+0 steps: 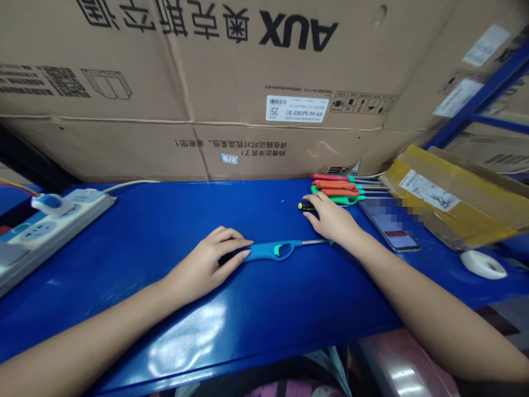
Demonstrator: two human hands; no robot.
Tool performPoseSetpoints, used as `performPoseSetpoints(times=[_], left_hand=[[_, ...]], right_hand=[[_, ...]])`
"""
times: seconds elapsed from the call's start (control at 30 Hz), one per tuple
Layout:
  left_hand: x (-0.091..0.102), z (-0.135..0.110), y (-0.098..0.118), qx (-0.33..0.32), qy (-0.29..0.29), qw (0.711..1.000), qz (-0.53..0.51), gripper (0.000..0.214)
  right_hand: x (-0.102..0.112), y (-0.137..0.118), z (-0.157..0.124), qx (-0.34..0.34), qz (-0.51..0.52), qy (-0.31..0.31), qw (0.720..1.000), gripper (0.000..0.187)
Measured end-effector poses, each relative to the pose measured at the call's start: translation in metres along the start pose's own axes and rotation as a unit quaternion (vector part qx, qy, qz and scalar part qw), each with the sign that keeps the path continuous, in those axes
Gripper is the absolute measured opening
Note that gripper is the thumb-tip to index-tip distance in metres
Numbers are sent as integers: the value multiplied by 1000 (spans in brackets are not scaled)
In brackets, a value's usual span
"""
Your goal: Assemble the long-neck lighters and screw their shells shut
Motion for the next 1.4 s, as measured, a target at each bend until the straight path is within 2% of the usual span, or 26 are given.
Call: performPoseSetpoints(times=[0.17, 0.27, 0.33, 0.4, 0.5, 0.57, 0.67, 0.93, 1.4], left_hand=[[4, -2, 3, 5, -4, 997, 74, 34], [5, -3, 4, 1, -29, 995, 98, 34], [5, -4, 3, -2, -43, 995, 95, 35], [4, -4, 1, -1, -48, 995, 85, 35], [2, -2, -2, 3, -47, 997, 60, 36], [1, -1, -3, -1, -47, 998, 43, 36], [-1, 0, -3, -9, -43, 999, 29, 38], [-2, 0, -3, -12, -43, 999, 25, 38], [-4, 1, -5, -10, -55, 998, 20, 37]], right_hand=[[10, -1, 1, 22, 3, 23, 1000, 12], [26, -6, -1, 8, -3, 84, 996, 17], [38, -6, -3, -16, 27, 149, 988, 24], [46, -4, -5, -29, 136, 217, 966, 27], [45, -1, -5, -20, 355, 269, 895, 35], [41, -1, -2, -15, 433, 275, 858, 41], [32, -2, 2, -19, 473, 263, 841, 47], [11, -1, 6, -10, 475, 226, 850, 41], [9, -7, 6, 25, 497, 222, 839, 34]])
Point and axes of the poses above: each hand's wrist, its own z-axis towards the middle knuckle, its own x-axis out of the back of the hand, y = z × x, the point moved 5 cm from there along z, towards the middle knuckle, and after that the axes turned 9 degrees about x, right-handed, at the moved point
